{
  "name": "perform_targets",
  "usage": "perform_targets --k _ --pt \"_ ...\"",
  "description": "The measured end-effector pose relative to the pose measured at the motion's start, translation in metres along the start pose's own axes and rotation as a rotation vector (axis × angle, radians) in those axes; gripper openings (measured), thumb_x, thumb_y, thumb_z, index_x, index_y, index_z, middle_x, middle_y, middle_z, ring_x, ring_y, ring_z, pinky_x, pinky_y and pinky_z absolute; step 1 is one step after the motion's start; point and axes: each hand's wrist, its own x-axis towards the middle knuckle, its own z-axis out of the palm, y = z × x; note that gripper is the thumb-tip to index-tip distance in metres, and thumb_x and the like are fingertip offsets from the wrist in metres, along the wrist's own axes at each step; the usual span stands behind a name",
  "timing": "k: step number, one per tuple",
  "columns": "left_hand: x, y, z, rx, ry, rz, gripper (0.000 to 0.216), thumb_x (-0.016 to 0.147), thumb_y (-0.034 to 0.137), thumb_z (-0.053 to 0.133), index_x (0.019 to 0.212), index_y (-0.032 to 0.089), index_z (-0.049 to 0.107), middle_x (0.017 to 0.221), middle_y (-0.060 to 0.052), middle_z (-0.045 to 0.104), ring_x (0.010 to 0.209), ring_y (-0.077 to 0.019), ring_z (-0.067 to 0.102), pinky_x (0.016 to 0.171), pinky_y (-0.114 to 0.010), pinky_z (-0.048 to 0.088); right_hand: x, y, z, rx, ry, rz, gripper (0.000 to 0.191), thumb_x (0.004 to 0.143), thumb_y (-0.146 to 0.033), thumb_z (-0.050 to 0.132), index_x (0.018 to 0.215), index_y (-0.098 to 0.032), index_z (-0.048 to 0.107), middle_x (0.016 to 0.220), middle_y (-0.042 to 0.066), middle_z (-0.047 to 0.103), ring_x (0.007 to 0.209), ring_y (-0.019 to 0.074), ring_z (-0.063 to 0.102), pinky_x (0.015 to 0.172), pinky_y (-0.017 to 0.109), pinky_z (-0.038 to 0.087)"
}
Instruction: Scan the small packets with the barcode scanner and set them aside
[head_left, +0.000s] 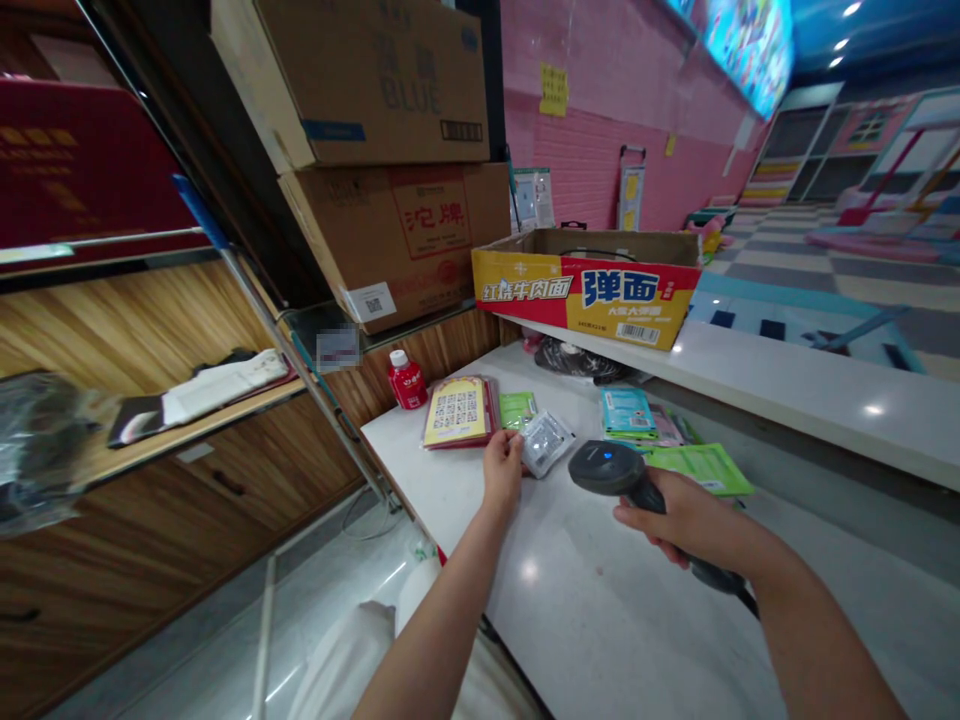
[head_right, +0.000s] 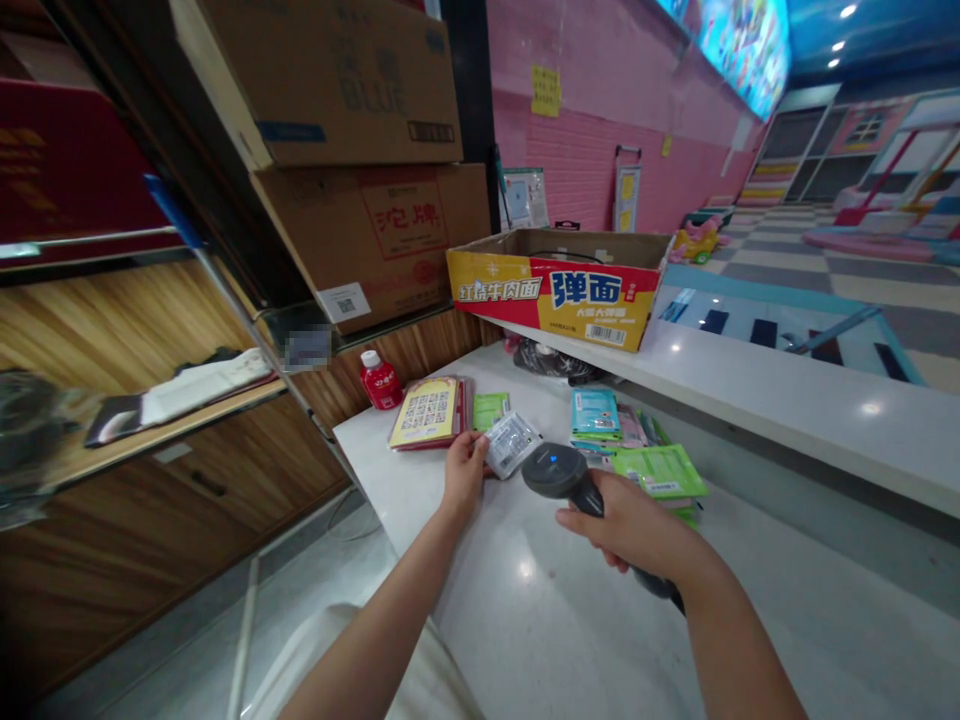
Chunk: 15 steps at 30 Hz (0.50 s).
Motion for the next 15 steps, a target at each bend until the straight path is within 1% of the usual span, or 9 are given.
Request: perform_targets --k 4,10,15 --pt "0.0014 -0.0023 -0.0028 0.078 0.015 0.041 0.029 0.076 0.041 0.059 0.085 0.013 0.059 0.070 -0.001 0.055 0.056 -0.0108 0.054 0.043 -0.019 0.044 -0.0004 -0.0008 -0.0009 0.002 0.009 0.021 0.014 0.085 -0.032 0.055 0.083 -0.021 0.047 0.050 -0.006 0.052 0.035 0.0072 0.048 0.035 0.017 0.035" --pt "-0.0015 0.0007 -0.0036 0.098 0.015 0.044 0.032 0.077 0.043 0.058 0.088 0.013 0.061 0.072 -0.002 0.057 0.059 -0.0125 0.056 0.045 -0.021 0.046 0.0017 -0.0004 0.0011 0.028 -0.004 -0.002 0.015 0.084 -0.033 0.055 0.084 -0.021 0.047 0.049 -0.007 0.051 0.035 0.0077 0.048 0.035 0.018 0.036" --pt "-0.0040 0.0038 -0.0036 0.096 0.014 0.052 0.030 0.078 0.041 0.056 0.087 0.013 0.061 0.070 -0.001 0.055 0.057 -0.0116 0.053 0.043 -0.020 0.044 0.0025 -0.0008 0.0025 0.038 -0.017 0.004 0.016 0.084 -0.034 0.055 0.084 -0.021 0.047 0.048 -0.007 0.051 0.035 0.0076 0.047 0.036 0.018 0.037"
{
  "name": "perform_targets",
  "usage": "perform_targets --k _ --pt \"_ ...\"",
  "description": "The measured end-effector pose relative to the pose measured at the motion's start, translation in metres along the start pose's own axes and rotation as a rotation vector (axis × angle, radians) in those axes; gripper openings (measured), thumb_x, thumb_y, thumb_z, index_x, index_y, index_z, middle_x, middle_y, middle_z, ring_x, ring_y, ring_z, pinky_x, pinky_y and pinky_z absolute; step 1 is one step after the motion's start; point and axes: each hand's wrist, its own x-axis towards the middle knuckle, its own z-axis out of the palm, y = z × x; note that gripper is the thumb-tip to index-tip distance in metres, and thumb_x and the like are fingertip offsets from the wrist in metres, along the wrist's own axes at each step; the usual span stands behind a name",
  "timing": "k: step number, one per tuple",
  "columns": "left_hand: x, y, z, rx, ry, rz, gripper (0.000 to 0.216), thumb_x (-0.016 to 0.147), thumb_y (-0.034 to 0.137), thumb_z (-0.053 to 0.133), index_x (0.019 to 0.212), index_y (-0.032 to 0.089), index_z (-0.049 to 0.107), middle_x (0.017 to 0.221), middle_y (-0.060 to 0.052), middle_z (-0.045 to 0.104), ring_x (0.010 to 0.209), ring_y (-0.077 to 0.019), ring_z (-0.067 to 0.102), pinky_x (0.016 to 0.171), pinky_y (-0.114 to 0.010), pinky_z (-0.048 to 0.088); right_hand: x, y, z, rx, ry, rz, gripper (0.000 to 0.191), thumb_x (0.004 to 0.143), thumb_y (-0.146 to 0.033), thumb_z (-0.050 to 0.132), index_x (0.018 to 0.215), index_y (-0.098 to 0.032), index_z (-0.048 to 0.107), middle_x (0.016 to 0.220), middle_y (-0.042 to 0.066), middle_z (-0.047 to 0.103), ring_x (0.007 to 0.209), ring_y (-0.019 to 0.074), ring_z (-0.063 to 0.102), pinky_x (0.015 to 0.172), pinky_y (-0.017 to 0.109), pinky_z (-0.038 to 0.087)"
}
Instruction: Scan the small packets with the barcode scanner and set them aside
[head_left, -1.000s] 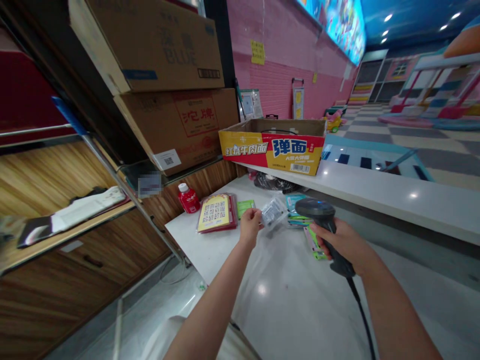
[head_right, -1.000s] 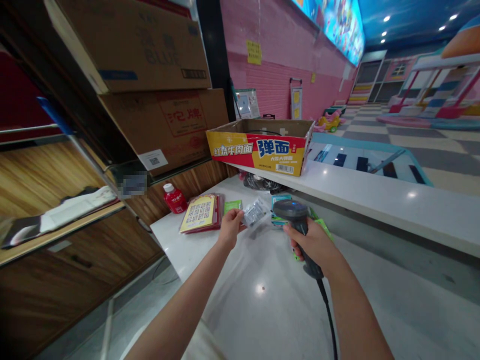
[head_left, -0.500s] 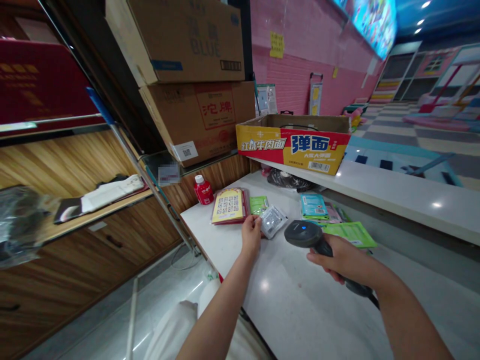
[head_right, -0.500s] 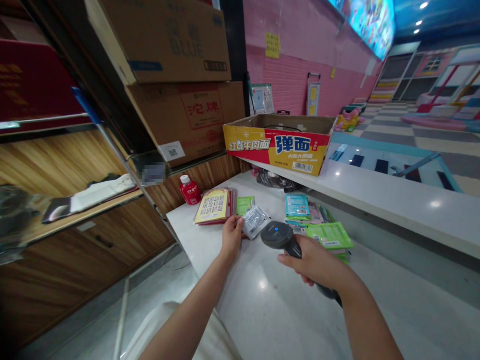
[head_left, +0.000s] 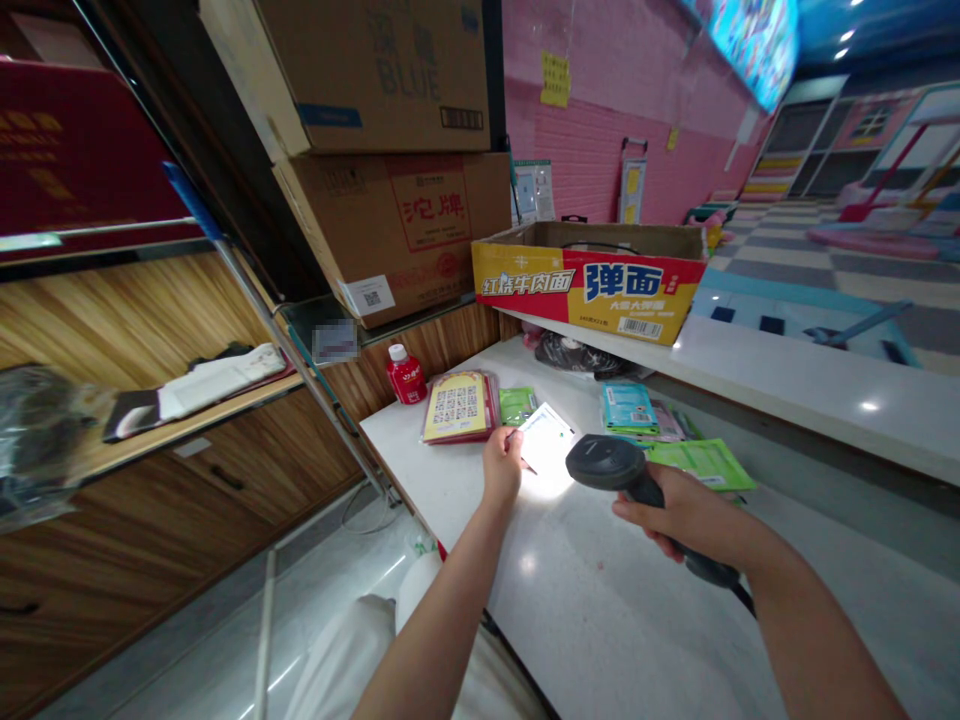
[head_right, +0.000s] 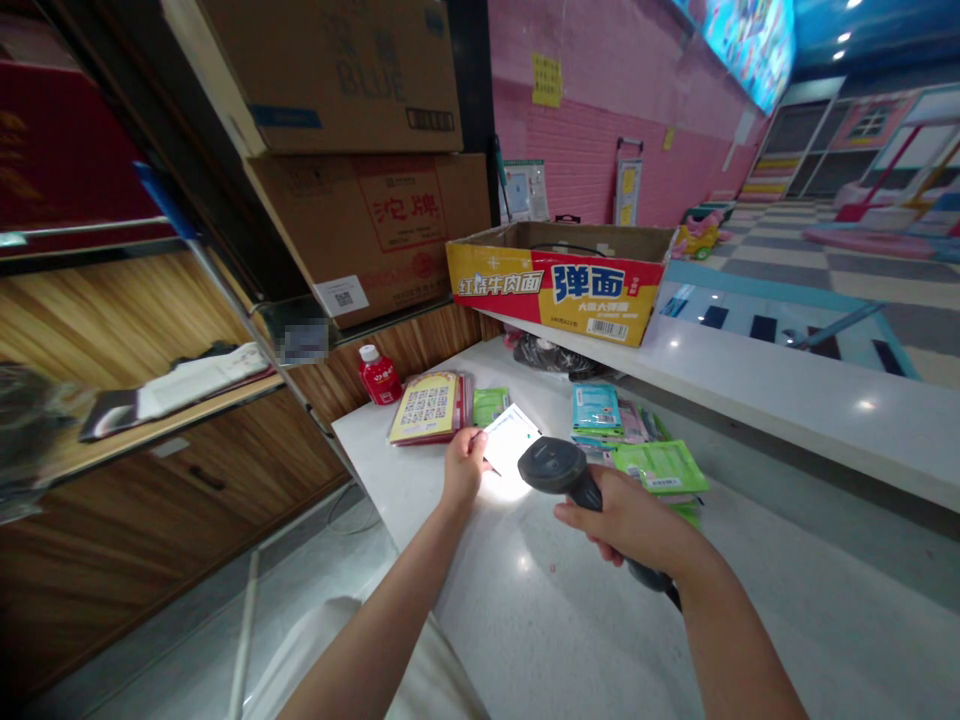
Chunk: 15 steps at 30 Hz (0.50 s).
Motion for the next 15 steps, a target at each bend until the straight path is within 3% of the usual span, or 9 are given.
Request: perform_targets --k 11,15 --pt "0.0005 -0.0081 0.0019 -0.092 -0.038 -0.018 0.027 0.077 0.042 0.059 0.085 0.016 0.056 0.064 0.002 0.057 0.052 -0.0106 0.053 0.044 -0.019 0.043 0.0055 0.0025 0.0029 -0.004 0.010 -0.013 0.017 0.082 -0.034 0.057 0.082 -0.020 0.047 0.046 -0.007 0.052 0.034 0.0084 0.048 0.035 0.018 0.038" --pt "-0.0050 -0.0080 0.0008 -0.076 0.069 -0.065 0.026 0.075 0.041 0.060 0.080 0.016 0.057 0.066 0.001 0.056 0.055 -0.0111 0.055 0.046 -0.020 0.045 0.0066 0.0027 0.0026 0.055 0.092 -0.001 0.019 0.084 -0.038 0.055 0.082 -0.021 0.046 0.049 -0.007 0.051 0.035 0.0085 0.048 0.035 0.019 0.039"
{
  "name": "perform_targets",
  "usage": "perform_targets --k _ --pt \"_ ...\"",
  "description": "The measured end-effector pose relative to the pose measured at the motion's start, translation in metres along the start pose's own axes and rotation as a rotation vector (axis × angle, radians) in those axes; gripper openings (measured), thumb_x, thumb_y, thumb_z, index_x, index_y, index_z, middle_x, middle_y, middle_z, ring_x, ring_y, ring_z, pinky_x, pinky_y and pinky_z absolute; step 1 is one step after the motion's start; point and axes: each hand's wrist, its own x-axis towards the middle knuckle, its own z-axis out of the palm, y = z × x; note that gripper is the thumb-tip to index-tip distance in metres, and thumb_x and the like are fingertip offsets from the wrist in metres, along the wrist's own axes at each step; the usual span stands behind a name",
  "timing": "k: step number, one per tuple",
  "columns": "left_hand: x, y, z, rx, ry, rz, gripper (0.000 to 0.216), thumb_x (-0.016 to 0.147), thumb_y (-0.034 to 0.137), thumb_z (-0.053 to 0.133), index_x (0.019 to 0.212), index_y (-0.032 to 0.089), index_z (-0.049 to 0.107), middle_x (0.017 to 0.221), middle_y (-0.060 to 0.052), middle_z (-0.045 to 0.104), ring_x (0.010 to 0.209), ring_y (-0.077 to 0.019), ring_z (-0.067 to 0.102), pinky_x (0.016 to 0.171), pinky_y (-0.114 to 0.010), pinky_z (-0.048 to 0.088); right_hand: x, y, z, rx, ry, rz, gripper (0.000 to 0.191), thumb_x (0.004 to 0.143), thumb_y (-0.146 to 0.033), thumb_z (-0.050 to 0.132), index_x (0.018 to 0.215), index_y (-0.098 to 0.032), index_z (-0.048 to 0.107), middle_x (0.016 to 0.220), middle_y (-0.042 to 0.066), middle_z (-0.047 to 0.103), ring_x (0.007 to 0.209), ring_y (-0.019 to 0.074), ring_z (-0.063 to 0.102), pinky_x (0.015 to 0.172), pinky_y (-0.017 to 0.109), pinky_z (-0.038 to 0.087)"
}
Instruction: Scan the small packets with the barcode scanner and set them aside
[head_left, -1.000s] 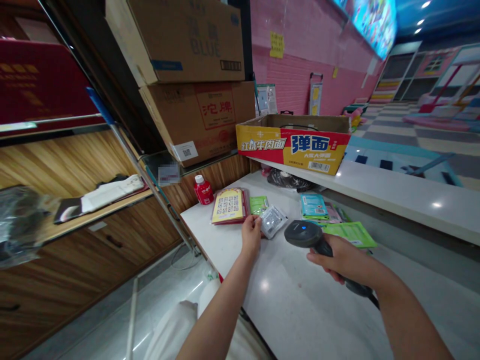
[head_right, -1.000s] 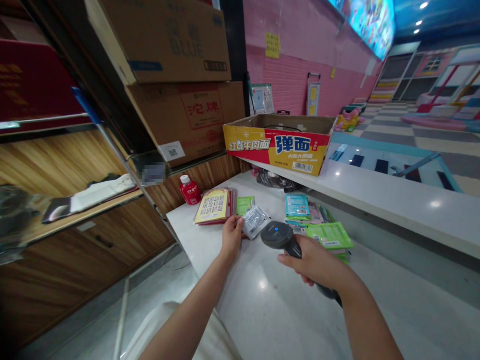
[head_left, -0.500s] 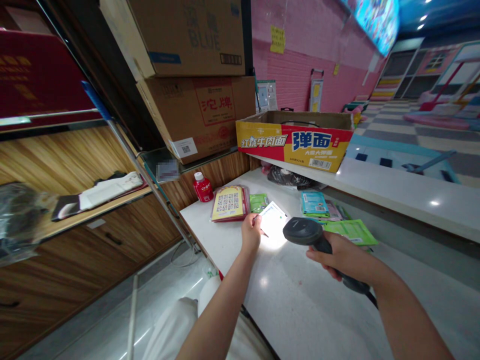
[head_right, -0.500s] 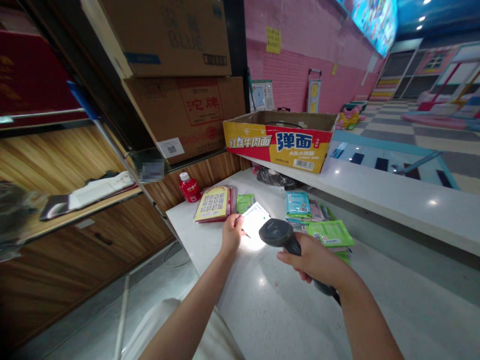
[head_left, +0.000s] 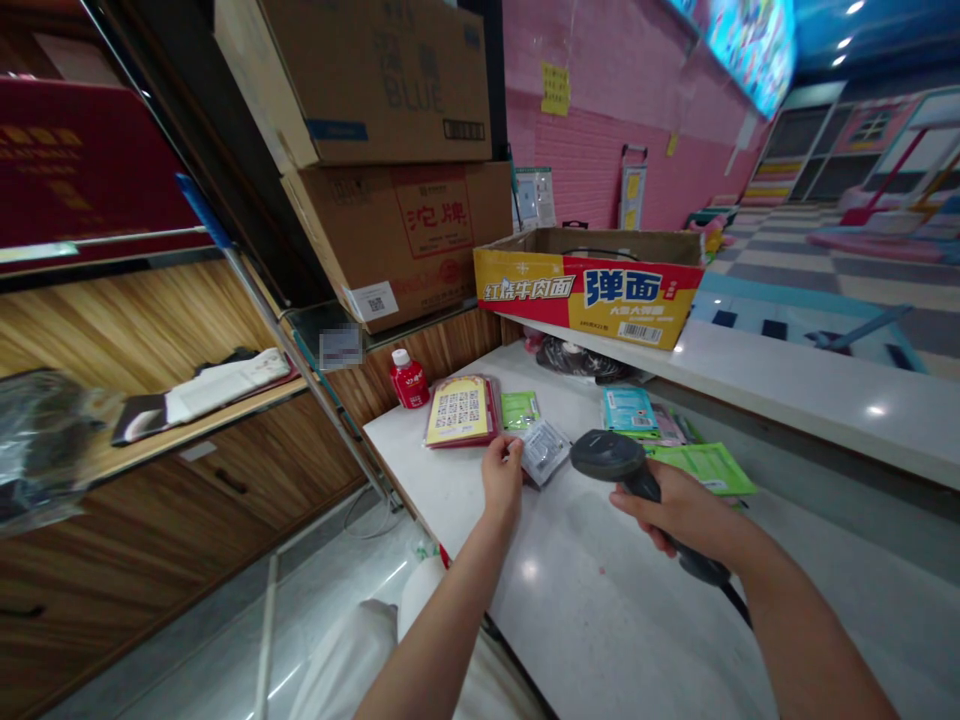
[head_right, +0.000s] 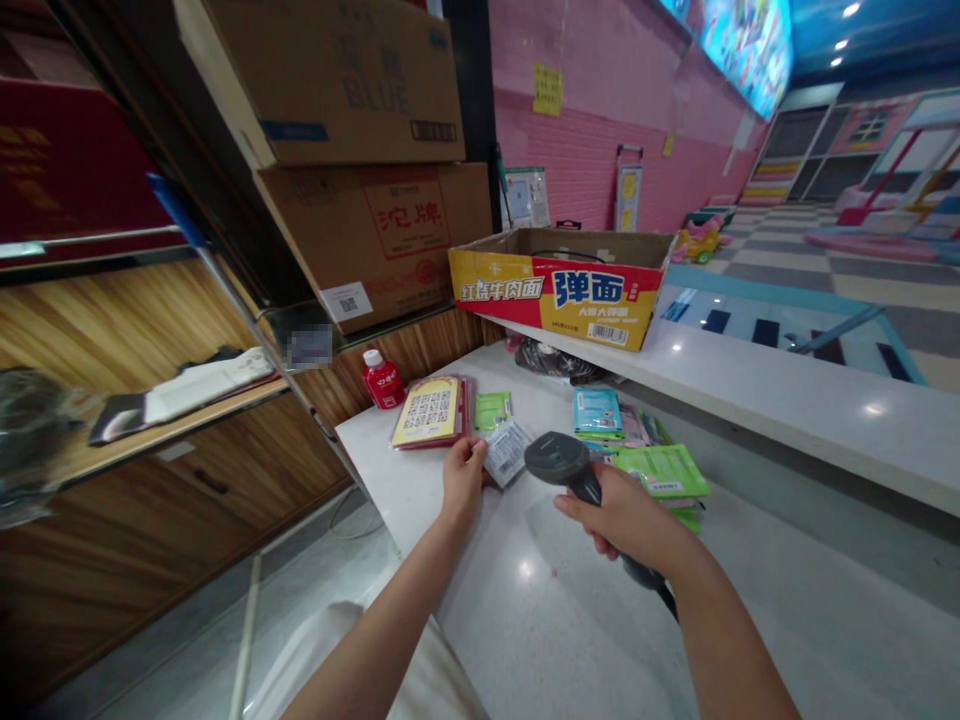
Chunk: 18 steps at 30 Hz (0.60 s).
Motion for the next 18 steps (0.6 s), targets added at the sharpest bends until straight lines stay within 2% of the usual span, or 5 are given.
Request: perform_targets --k 3,6,11,14,18 --pt "-0.005 0.002 -0.001 -0.036 0.102 -0.063 0.027 0.076 0.042 0.059 0.080 0.015 0.056 0.069 -0.001 0.059 0.059 -0.0131 0.058 0.049 -0.022 0.049 -0.002 -0.003 -0.002 0.038 0.049 0.010 0.019 0.085 -0.038 0.054 0.084 -0.021 0.046 0.049 -0.007 0.050 0.036 0.0087 0.048 0.036 0.020 0.040" --pt "-0.013 0.011 -0.007 -0.008 0.041 -0.117 0.027 0.079 0.039 0.058 0.086 0.013 0.058 0.076 -0.005 0.064 0.066 -0.0158 0.063 0.058 -0.027 0.053 -0.004 -0.004 -0.004 0.036 0.078 0.023 0.019 0.084 -0.038 0.055 0.084 -0.022 0.046 0.049 -0.007 0.050 0.036 0.0091 0.048 0.036 0.020 0.040" --pt "-0.031 0.039 -0.025 0.801 -0.030 0.220 0.017 0.082 0.022 0.057 0.093 0.013 0.066 0.098 -0.013 0.064 0.096 -0.0250 0.062 0.088 -0.041 0.050 -0.002 0.000 -0.005 0.054 0.080 -0.013 0.023 0.084 -0.043 0.054 0.084 -0.021 0.049 0.049 -0.006 0.052 0.037 0.0103 0.049 0.036 0.022 0.041" --pt "-0.034 0.048 -0.026 1.128 -0.269 0.469 0.029 0.082 0.017 0.057 0.110 0.018 0.065 0.119 -0.013 0.059 0.114 -0.0261 0.054 0.100 -0.040 0.042 -0.002 0.002 -0.006 0.074 0.087 -0.024 0.026 0.084 -0.046 0.054 0.083 -0.020 0.049 0.047 -0.006 0.051 0.036 0.0105 0.048 0.036 0.023 0.041" --pt "-0.026 0.043 -0.015 1.227 -0.564 0.536 0.041 0.086 0.019 0.055 0.127 0.021 0.057 0.137 -0.011 0.051 0.125 -0.0252 0.047 0.106 -0.037 0.037 -0.003 -0.001 -0.005 0.071 0.112 0.003 0.024 0.084 -0.044 0.054 0.081 -0.020 0.049 0.047 -0.007 0.049 0.035 0.0098 0.047 0.036 0.022 0.040"
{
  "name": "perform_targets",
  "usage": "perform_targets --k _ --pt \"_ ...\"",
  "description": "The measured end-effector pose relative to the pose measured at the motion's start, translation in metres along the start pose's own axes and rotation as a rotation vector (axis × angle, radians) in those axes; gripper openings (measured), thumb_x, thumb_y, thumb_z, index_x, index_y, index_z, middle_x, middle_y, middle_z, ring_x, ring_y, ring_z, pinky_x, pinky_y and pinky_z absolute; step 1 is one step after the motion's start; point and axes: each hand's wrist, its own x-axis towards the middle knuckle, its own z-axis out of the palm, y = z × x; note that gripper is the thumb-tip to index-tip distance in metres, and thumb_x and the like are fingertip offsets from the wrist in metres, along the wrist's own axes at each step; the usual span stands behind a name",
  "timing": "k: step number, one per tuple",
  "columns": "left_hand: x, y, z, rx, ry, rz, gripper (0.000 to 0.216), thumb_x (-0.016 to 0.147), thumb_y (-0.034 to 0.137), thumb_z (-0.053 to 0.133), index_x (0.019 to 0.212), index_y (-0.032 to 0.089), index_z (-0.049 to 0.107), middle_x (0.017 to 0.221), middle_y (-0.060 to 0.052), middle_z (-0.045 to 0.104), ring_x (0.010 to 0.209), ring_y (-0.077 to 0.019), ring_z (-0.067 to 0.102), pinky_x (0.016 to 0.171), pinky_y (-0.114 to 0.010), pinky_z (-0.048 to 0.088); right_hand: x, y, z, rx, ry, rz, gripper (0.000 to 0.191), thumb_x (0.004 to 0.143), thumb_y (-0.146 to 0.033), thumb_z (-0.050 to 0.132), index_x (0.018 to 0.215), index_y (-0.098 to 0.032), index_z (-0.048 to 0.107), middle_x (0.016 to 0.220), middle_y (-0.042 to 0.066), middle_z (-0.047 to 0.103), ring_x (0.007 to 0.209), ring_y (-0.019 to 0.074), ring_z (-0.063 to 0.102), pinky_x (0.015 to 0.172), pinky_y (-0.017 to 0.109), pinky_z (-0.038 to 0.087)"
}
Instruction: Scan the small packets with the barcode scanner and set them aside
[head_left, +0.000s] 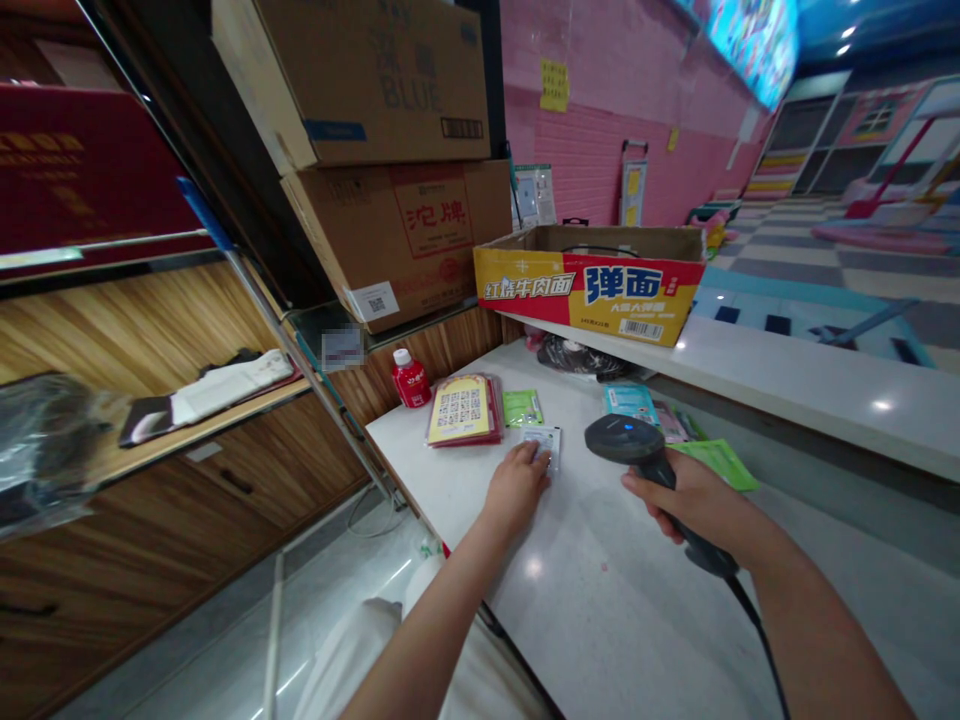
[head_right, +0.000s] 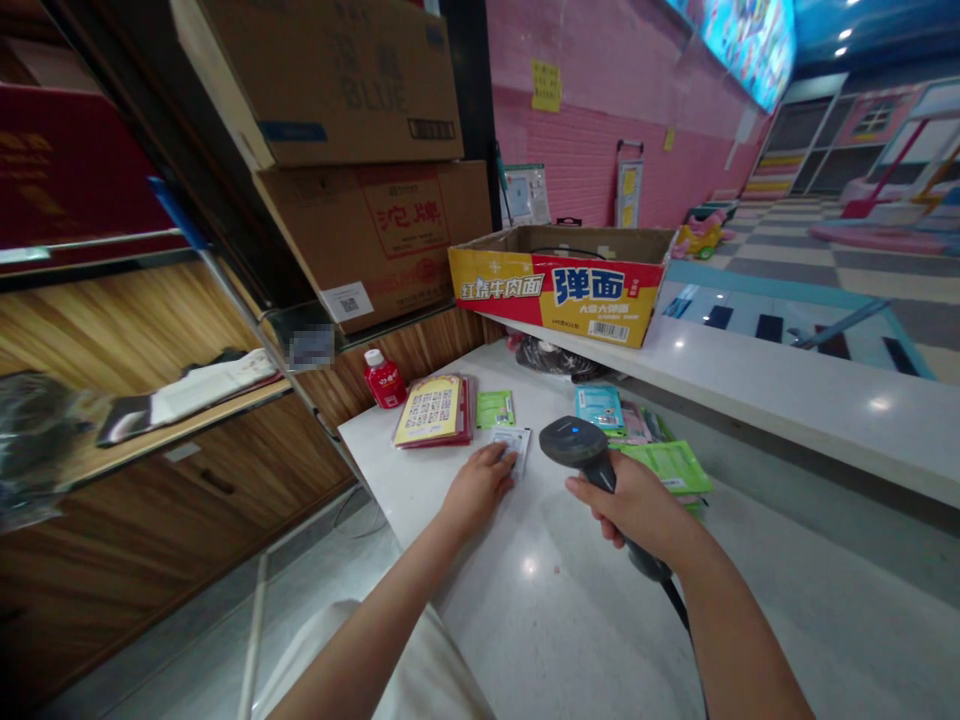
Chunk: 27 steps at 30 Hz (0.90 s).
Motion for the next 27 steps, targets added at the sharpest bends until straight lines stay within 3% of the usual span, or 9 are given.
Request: perform_targets --k 5,11,16,23,27 --pt "0.014 0.000 0.009 0.063 0.041 -0.147 0.037 0.088 0.013 0.046 0.122 0.015 0.060 0.132 -0.017 0.054 0.123 -0.0254 0.049 0.104 -0.038 0.039 0.000 0.001 0.000 0.022 0.023 0.020 0.023 0.084 -0.043 0.055 0.083 -0.021 0.048 0.047 -0.008 0.049 0.035 0.0099 0.047 0.035 0.021 0.039" --pt "0.034 -0.003 0.013 0.095 0.064 -0.202 0.035 0.088 0.006 0.042 0.117 0.012 0.062 0.132 -0.020 0.053 0.125 -0.0265 0.048 0.104 -0.039 0.039 0.002 0.004 -0.001 0.002 0.015 0.001 0.023 0.085 -0.043 0.054 0.084 -0.021 0.049 0.047 -0.008 0.049 0.035 0.0097 0.047 0.035 0.022 0.040" --pt "0.047 -0.005 0.020 0.090 0.087 -0.241 0.043 0.085 0.001 0.041 0.126 0.009 0.055 0.138 -0.024 0.047 0.131 -0.0268 0.043 0.107 -0.040 0.036 0.000 -0.001 -0.002 0.014 0.028 -0.002 0.022 0.084 -0.042 0.054 0.082 -0.022 0.047 0.046 -0.008 0.049 0.035 0.0099 0.047 0.036 0.022 0.040" --pt "0.037 -0.003 0.021 0.149 0.067 -0.210 0.049 0.084 -0.001 0.038 0.131 0.004 0.049 0.141 -0.025 0.043 0.135 -0.0276 0.039 0.109 -0.039 0.034 0.001 0.001 -0.010 0.071 0.157 0.050 0.024 0.081 -0.043 0.057 0.074 -0.023 0.044 0.048 -0.007 0.050 0.036 0.0104 0.048 0.036 0.023 0.041" --pt "0.043 0.008 0.017 0.052 0.129 -0.157 0.045 0.083 0.002 0.042 0.125 0.010 0.055 0.136 -0.020 0.052 0.130 -0.0254 0.045 0.107 -0.039 0.035 -0.003 0.005 -0.029 0.119 0.252 0.067 0.028 0.079 -0.045 0.060 0.069 -0.024 0.043 0.046 -0.007 0.050 0.034 0.0103 0.047 0.036 0.025 0.041"
